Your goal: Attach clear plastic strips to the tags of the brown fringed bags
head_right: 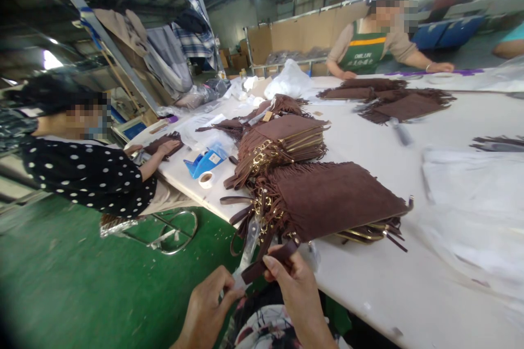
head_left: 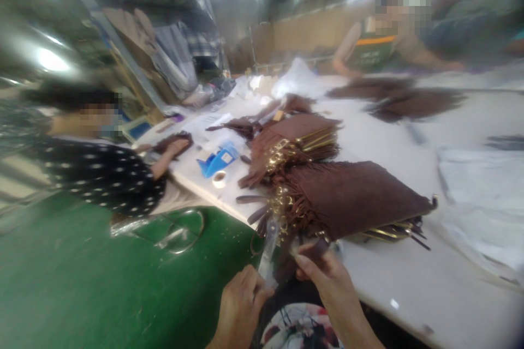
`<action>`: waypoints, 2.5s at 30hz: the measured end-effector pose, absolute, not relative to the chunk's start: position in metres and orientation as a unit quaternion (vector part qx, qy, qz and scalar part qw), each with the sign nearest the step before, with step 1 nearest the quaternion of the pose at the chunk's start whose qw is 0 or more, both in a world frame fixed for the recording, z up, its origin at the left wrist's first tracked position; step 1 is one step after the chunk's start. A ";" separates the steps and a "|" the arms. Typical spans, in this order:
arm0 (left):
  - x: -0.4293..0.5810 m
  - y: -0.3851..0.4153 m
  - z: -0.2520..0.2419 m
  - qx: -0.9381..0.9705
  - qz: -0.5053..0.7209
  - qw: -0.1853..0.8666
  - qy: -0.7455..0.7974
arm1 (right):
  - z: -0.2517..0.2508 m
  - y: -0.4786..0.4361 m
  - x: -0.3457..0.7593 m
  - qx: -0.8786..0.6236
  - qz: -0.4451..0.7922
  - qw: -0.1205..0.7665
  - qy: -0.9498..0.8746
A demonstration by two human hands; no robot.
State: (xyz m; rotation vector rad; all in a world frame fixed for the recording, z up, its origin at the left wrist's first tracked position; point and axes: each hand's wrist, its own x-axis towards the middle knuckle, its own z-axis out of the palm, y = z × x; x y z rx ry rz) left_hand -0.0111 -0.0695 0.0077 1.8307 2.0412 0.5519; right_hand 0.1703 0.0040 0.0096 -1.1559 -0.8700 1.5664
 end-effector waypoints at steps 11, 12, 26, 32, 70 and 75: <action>-0.009 -0.074 0.003 0.695 0.216 0.079 0.681 | 0.015 0.001 0.168 -0.487 0.649 0.473 -0.342; -0.009 -0.073 0.003 0.685 0.219 0.092 0.689 | 0.013 0.000 0.168 -0.488 0.647 0.469 -0.351; 0.010 -0.068 0.017 0.540 0.287 0.321 0.723 | 0.007 0.000 0.180 -0.512 0.612 0.400 -0.451; 0.016 -0.069 0.006 0.470 0.368 0.489 0.636 | 0.004 0.002 0.180 -0.499 0.634 0.414 -0.420; 0.028 -0.051 -0.020 0.374 0.479 0.520 0.601 | -0.010 0.004 0.192 -0.509 0.642 0.384 -0.427; 0.021 -0.048 -0.019 0.387 0.440 0.533 0.610 | -0.008 0.002 0.190 -0.489 0.670 0.395 -0.395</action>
